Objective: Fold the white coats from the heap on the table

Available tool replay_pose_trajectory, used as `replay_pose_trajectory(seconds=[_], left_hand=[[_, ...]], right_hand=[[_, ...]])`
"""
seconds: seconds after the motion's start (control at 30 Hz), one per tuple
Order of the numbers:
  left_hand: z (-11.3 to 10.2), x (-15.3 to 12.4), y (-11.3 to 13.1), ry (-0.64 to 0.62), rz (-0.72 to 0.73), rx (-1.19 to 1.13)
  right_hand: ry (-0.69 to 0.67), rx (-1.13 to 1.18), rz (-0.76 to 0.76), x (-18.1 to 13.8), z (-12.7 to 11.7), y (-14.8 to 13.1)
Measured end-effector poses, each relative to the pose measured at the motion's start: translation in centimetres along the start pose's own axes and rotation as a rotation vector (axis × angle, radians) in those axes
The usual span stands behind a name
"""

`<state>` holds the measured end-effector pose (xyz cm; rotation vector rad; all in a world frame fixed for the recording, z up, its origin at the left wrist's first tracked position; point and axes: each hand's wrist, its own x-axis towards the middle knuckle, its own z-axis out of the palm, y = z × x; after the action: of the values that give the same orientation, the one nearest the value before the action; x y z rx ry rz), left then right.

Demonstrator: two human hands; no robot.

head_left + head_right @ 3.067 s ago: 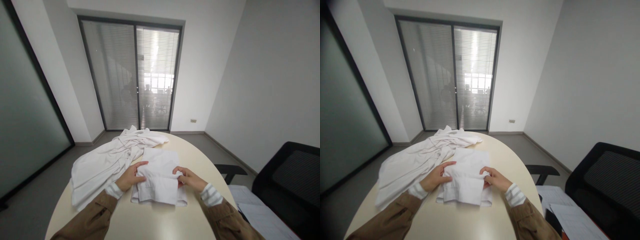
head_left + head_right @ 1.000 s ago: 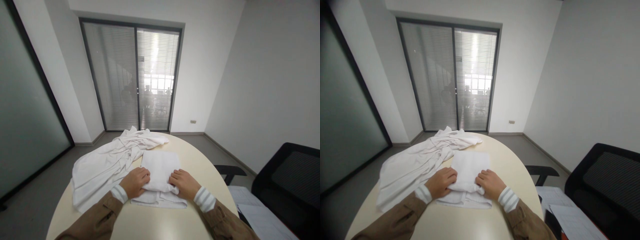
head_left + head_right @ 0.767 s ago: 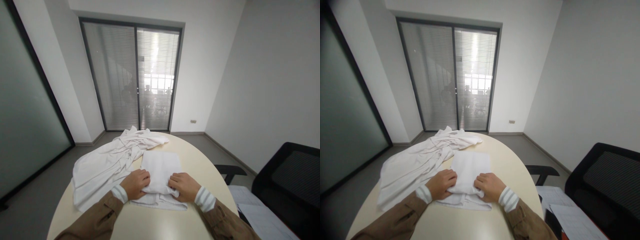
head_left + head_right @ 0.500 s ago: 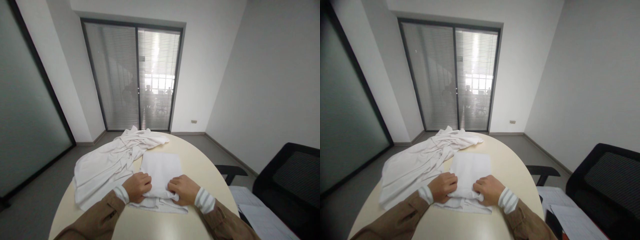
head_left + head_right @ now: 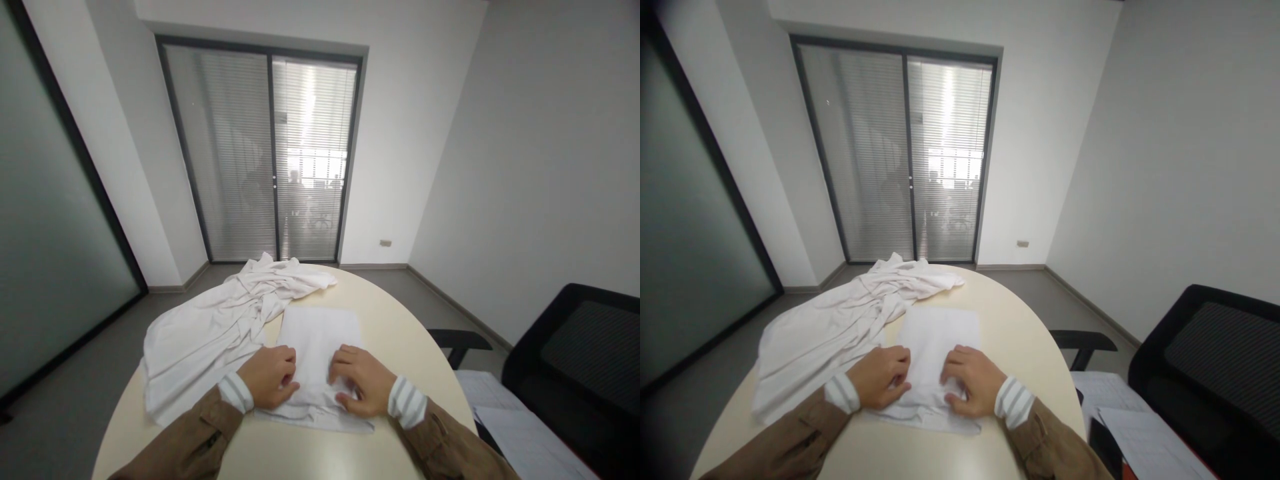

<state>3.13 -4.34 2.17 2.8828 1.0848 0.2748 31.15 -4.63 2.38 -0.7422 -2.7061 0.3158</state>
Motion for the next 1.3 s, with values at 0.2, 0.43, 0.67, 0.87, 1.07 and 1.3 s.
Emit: replay_pose_trajectory(seconds=[0.2, 0.43, 0.67, 0.87, 1.07, 1.3], left_hand=[[2.1, -0.4, -0.6, -0.020, -0.045, -0.029], [2.8, -0.3, -0.9, -0.158, -0.148, -0.048], [1.9, -0.2, -0.8, -0.184, -0.120, -0.086], [0.9, -0.6, -0.9, -0.187, -0.107, -0.143], [-0.6, 2.9, -1.6, 0.032, -0.138, -0.256], [4.2, 8.4, -4.0, 0.040, -0.420, -0.081]], right_hand=[[-0.217, 0.021, 0.103, 0.4, 0.8, -0.4], [-0.116, 0.189, 0.165, 1.1, -0.9, 0.1], [-0.046, 0.042, 0.328, 4.7, -1.5, 3.6], [-0.072, -0.064, 0.471, 6.0, 1.6, 6.3], [-0.020, -0.122, 0.447, 5.4, 2.8, 6.5], [0.010, -0.133, 0.452, 5.1, 2.6, 6.4]])
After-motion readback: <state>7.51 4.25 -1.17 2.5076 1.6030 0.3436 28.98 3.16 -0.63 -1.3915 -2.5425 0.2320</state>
